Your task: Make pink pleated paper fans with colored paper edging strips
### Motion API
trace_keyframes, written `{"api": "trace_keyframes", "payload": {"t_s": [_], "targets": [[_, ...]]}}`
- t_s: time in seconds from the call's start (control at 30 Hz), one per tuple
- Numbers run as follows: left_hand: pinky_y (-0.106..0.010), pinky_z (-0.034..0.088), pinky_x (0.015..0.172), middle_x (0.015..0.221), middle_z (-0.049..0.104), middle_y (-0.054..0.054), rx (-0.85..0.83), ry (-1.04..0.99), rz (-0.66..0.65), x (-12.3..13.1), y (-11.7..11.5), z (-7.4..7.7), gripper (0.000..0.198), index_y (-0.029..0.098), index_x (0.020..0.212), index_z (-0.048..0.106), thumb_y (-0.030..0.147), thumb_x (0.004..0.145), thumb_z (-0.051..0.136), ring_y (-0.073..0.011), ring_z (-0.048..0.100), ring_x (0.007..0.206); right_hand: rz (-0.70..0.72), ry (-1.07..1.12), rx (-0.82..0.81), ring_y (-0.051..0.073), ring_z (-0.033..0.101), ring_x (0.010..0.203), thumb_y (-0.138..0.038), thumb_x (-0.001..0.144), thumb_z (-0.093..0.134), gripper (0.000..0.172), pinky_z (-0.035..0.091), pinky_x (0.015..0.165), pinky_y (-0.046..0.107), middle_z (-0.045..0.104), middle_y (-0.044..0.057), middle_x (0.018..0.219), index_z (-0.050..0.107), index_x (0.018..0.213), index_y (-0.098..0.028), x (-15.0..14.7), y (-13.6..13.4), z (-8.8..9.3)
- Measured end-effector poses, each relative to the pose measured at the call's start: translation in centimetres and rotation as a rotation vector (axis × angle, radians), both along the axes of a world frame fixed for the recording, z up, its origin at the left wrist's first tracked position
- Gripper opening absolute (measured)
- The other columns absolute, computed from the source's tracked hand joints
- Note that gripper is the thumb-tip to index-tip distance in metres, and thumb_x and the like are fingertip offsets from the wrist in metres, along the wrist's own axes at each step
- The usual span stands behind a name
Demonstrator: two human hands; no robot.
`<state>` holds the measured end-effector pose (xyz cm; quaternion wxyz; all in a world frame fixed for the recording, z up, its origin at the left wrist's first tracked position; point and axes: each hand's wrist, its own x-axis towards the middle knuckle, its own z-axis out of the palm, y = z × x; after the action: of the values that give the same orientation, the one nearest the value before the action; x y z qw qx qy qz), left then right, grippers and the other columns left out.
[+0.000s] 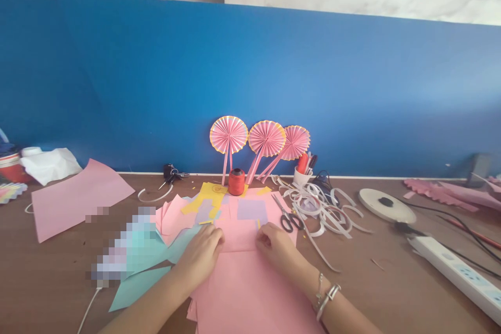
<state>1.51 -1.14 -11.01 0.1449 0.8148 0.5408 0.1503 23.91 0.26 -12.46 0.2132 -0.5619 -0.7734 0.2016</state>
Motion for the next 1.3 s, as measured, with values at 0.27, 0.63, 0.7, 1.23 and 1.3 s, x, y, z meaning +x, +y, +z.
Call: {"api": "trace_keyframes", "payload": {"t_s": [0.27,0.63,0.7,1.23,1.3], "targets": [[-0.031,0.036,0.070,0.087,0.052,-0.003,0.294,0.229,-0.261,1.0,-0.8,0.2,0.021,0.021,0.084,0.063,0.011,0.089,0.045,-0.0198,0.046,0.084,0.303,-0.396,0.242,0.019,0.046,0.081,-0.002,0.078,0.045,0.026,0.032,0.068,0.031,0.058,0.005,0.088,0.064,0.083,-0.019,-0.9,-1.2,0.3],[-0.031,0.034,0.062,0.070,0.055,-0.004,0.486,0.006,-0.059,-1.7,1.1,0.4,0.033,0.017,0.057,0.057,-0.008,0.066,0.038,-0.0182,0.046,0.070,0.337,-0.250,0.190,0.019,0.052,0.085,0.003,0.072,0.044,0.037,0.041,0.071,0.029,0.058,0.007,0.088,0.066,0.093,-0.019,0.0,-1.1,1.0],[-0.031,0.036,0.063,0.067,0.053,-0.004,0.573,-0.200,-0.012,-1.9,1.1,0.3,0.033,0.017,0.061,0.056,-0.006,0.069,0.034,-0.0176,0.045,0.068,0.299,-0.126,0.222,0.019,0.054,0.082,0.004,0.071,0.043,0.040,0.044,0.071,0.028,0.058,0.007,0.085,0.066,0.096,-0.018,0.1,-0.8,0.7],[-0.027,0.048,0.070,0.081,0.069,-0.003,-0.050,-0.805,0.069,2.2,-1.1,-0.3,0.027,0.017,0.084,0.068,0.036,0.087,0.050,-0.0189,0.062,0.077,0.398,0.062,0.508,0.018,0.056,0.078,-0.009,0.089,0.043,0.025,0.048,0.065,0.028,0.061,0.007,0.087,0.057,0.107,-0.019,-2.3,-2.7,0.9],[-0.026,0.047,0.069,0.080,0.065,-0.003,0.114,-0.665,0.070,1.6,-0.9,-0.4,0.025,0.019,0.089,0.066,0.030,0.090,0.044,-0.0170,0.059,0.075,0.418,0.039,0.581,0.017,0.055,0.074,-0.008,0.087,0.043,0.025,0.047,0.063,0.028,0.061,0.006,0.084,0.056,0.106,-0.019,-1.9,-2.9,1.0]]}}
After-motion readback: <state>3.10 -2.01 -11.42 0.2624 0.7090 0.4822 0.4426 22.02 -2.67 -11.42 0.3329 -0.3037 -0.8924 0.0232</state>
